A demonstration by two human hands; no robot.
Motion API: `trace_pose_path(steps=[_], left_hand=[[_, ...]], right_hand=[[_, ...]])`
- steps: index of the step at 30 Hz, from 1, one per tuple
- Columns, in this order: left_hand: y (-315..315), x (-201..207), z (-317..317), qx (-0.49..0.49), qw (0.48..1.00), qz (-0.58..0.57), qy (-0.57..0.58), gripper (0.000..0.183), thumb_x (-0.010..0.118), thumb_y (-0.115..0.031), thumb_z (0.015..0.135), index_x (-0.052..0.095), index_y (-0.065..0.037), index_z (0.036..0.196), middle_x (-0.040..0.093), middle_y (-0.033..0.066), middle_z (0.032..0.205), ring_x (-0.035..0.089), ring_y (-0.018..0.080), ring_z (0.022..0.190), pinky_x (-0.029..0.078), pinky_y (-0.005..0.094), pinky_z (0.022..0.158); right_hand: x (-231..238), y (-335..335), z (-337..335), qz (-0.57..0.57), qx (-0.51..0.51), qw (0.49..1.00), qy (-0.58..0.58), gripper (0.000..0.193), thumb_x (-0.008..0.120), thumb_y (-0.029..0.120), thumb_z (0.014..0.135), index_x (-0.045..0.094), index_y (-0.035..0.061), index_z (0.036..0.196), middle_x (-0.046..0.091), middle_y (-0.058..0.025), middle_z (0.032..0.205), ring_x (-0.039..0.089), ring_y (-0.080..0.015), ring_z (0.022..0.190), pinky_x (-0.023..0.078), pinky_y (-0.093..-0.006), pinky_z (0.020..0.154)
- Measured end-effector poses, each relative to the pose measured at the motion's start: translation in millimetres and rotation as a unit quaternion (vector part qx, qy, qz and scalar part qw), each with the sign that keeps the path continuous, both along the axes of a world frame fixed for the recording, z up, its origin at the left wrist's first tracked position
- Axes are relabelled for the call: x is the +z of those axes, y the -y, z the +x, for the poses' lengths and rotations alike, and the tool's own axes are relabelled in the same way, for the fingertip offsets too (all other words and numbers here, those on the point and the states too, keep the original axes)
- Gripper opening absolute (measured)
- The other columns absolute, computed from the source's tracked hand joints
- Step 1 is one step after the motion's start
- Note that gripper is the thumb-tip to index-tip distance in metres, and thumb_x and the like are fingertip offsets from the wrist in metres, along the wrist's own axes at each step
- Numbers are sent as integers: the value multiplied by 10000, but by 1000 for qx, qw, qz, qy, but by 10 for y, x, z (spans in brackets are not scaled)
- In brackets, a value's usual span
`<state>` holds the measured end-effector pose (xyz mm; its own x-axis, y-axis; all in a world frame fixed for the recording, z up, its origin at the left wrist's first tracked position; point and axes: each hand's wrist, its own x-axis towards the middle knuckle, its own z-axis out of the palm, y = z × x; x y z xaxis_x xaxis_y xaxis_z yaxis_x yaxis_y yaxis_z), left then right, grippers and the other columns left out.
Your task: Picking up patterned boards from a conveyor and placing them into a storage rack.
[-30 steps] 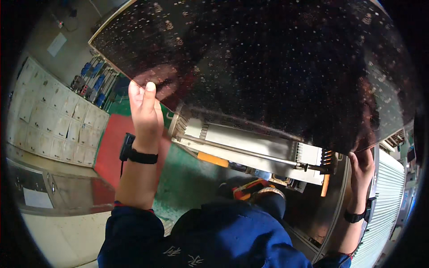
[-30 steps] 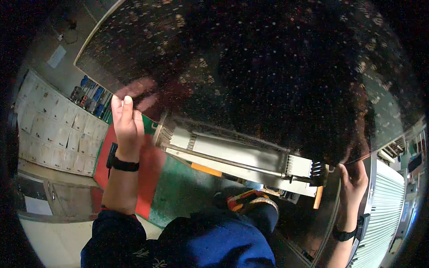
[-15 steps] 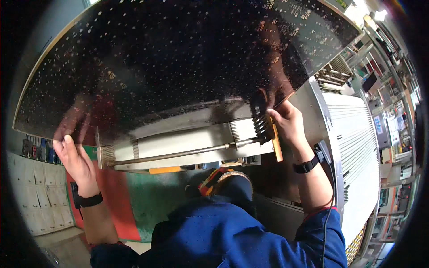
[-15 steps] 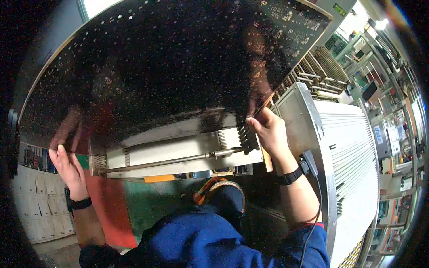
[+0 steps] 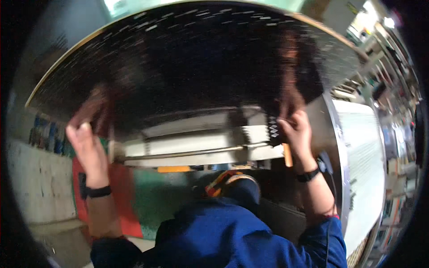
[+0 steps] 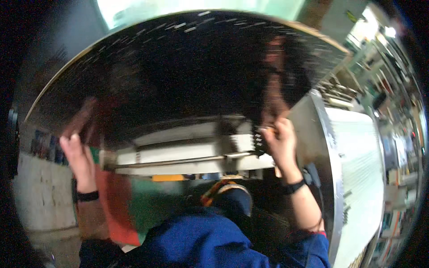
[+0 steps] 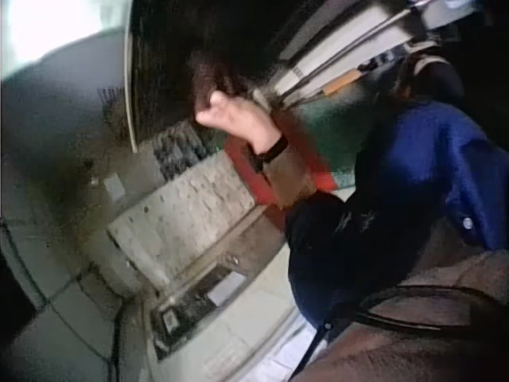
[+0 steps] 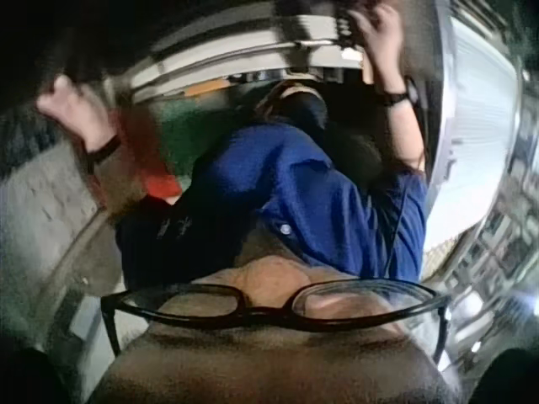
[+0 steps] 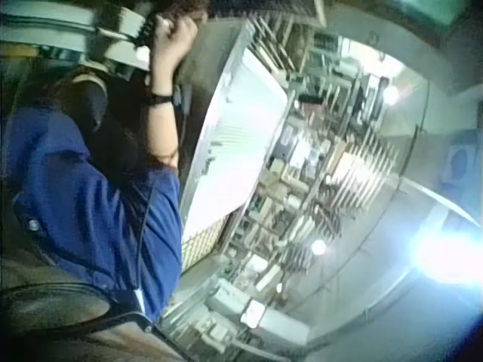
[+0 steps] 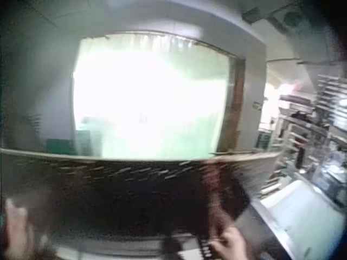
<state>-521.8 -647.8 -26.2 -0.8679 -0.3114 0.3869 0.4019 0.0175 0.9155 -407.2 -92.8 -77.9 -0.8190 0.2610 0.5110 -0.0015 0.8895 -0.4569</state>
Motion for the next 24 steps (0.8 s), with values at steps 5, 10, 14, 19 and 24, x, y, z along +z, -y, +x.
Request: trace_pose_path(steps=[5,10,14,19,24], left_hand=[[-373,185,-34,-9,985,-117,-127,256,445,-178,1099,483,-6,1285,592,124,1241,581,187,1127,497,329,969],[-338,258,47,-91,988,66,-103,250,426,-138,1099,451,-12,1314,578,109,1260,572,151,1110,520,303,932],[-216,189,95,-36,991,-68,-105,230,439,-137,1098,460,-14,1291,578,99,1234,566,154,1096,510,318,952],[-41,56,58,27,999,13,-10,274,538,-208,1085,487,-47,1301,579,89,1291,562,165,1168,471,313,995],[-89,22,-12,-76,992,23,-98,324,521,-180,1090,442,-33,1368,526,173,1415,520,266,1322,428,426,1124]], right_hand=[[78,-371,360,-140,-26,989,-43,365,850,71,853,630,-6,1133,652,-37,966,577,-84,872,510,-254,790],[261,-288,242,-146,57,987,34,201,757,16,914,569,-25,972,543,-20,823,489,-80,773,437,-235,701],[96,-419,254,-91,42,995,19,216,742,28,912,619,-27,1080,624,-106,872,560,-105,836,494,-275,766],[401,0,186,-49,33,996,65,257,681,26,936,610,11,1182,695,-166,921,649,-199,802,539,-343,768],[345,94,128,-126,37,984,116,246,684,75,940,596,27,1165,710,-223,935,716,-384,861,553,-391,753]])
